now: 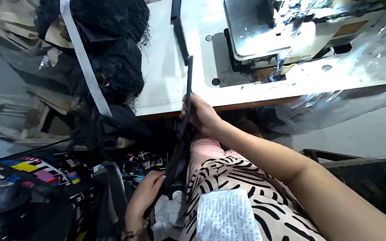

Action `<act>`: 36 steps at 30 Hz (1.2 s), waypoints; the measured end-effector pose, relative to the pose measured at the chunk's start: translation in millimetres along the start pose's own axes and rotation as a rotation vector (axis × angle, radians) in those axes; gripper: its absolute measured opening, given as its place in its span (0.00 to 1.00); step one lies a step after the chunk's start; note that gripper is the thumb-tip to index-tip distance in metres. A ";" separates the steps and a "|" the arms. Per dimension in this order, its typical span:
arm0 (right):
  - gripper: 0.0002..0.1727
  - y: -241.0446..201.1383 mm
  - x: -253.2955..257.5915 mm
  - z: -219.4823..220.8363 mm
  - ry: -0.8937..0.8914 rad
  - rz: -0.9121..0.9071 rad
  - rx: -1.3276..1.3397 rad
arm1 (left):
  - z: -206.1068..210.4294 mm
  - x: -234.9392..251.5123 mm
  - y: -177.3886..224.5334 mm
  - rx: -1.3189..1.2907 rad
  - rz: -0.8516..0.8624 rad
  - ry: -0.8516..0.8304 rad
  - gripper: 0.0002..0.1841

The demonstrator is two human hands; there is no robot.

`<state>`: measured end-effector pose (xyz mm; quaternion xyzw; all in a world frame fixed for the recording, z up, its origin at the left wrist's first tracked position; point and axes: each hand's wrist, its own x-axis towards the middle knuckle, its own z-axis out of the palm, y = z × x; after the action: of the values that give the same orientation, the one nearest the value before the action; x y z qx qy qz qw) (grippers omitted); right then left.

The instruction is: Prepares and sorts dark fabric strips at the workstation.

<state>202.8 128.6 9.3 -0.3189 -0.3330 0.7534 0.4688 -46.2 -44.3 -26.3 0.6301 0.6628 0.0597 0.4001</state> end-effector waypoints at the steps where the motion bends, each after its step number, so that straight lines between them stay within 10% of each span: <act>1: 0.19 8.5 -9.0 3.9 -0.044 -0.039 -0.160 | 3.5 5.5 -2.7 -0.025 -0.053 0.027 0.22; 5: 0.15 66.4 -65.9 9.7 -0.829 0.050 -0.782 | 18.9 28.1 34.8 -0.672 0.139 0.188 0.51; 8: 0.13 81.3 -73.0 1.7 -1.257 0.188 -0.974 | 21.6 31.6 77.0 -1.092 0.304 0.211 0.26; 10: 0.17 68.3 -60.1 -10.3 -1.100 0.170 -0.710 | 14.0 18.3 79.2 -1.105 0.412 0.116 0.12; 14: 0.29 18.3 -18.8 -19.7 -0.514 0.147 -0.051 | -3.4 -6.8 34.0 -0.529 0.385 -0.126 0.15; 18: 0.24 -9.5 13.2 -12.0 -0.003 0.022 0.261 | -0.5 -6.7 12.3 -0.088 0.196 -0.002 0.20; 23: 0.15 50.5 -60.4 9.7 -0.700 0.025 -0.681 | 9.8 24.6 38.4 -0.497 0.228 0.230 0.57; 27: 0.15 56.4 -74.9 6.5 -1.163 0.323 -1.192 | 13.9 26.5 80.3 -0.564 0.386 0.235 0.17; 32: 0.29 34.0 -30.4 -19.8 -0.623 0.174 -0.199 | -7.2 -6.2 45.1 -0.566 0.611 -0.079 0.15; 36: 0.27 8.5 -15.6 8.2 0.077 0.160 0.130 | 1.9 -10.4 19.9 -0.447 0.338 0.215 0.24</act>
<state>197.7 109.8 9.8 -0.3420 -0.2389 0.7956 0.4392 -30.5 -50.4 -11.2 0.6178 0.5576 0.3362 0.4408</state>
